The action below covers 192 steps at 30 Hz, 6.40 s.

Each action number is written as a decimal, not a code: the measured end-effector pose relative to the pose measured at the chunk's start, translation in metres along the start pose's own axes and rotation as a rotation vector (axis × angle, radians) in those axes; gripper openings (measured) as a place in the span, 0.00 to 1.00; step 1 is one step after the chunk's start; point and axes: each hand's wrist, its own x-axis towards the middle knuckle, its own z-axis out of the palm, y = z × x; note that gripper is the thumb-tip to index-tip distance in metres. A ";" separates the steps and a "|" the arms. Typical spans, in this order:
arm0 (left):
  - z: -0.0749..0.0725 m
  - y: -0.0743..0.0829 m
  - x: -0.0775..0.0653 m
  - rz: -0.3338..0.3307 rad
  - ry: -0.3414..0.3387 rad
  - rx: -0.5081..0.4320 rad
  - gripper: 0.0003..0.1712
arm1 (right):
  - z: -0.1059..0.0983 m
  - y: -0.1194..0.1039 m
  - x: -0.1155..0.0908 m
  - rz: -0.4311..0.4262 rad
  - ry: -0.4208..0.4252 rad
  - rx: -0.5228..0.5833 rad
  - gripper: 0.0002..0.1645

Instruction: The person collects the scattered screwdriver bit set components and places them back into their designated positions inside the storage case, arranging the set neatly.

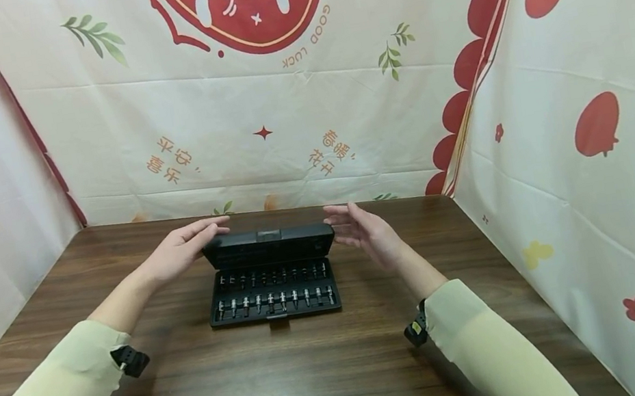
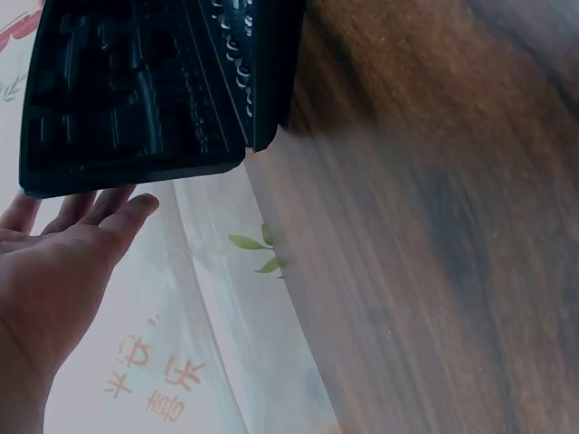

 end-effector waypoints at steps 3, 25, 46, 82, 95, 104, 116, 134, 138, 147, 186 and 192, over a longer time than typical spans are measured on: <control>0.002 -0.002 0.000 0.008 -0.003 0.038 0.30 | 0.002 0.001 0.001 0.004 0.013 -0.040 0.44; 0.006 -0.009 -0.011 0.028 -0.083 0.086 0.30 | 0.024 0.012 -0.001 0.081 -0.025 -0.418 0.26; 0.009 -0.018 -0.023 0.010 -0.144 0.149 0.24 | 0.027 0.018 -0.006 0.084 -0.036 -0.375 0.21; 0.020 -0.025 -0.039 0.098 -0.228 0.232 0.23 | 0.041 0.024 -0.022 0.048 -0.120 -0.484 0.20; 0.026 -0.027 -0.045 0.109 -0.234 0.286 0.24 | 0.044 0.024 -0.023 0.049 -0.141 -0.595 0.20; 0.028 -0.025 -0.046 0.129 -0.241 0.318 0.24 | 0.047 0.023 -0.023 0.059 -0.165 -0.646 0.21; 0.030 -0.023 -0.047 0.145 -0.250 0.346 0.22 | 0.049 0.026 -0.022 0.043 -0.193 -0.700 0.20; 0.031 -0.024 -0.047 0.145 -0.259 0.356 0.22 | 0.051 0.025 -0.023 0.051 -0.198 -0.736 0.19; 0.032 -0.024 -0.047 0.144 -0.260 0.353 0.22 | 0.051 0.025 -0.023 0.048 -0.203 -0.738 0.20; 0.030 -0.025 -0.046 0.137 -0.265 0.343 0.21 | 0.052 0.025 -0.023 0.053 -0.199 -0.745 0.20; 0.029 -0.021 -0.044 0.119 -0.277 0.377 0.22 | 0.098 0.025 0.012 0.011 -0.334 -1.001 0.41; 0.027 -0.020 -0.045 0.097 -0.280 0.375 0.22 | 0.101 0.023 0.013 -0.001 -0.337 -1.014 0.39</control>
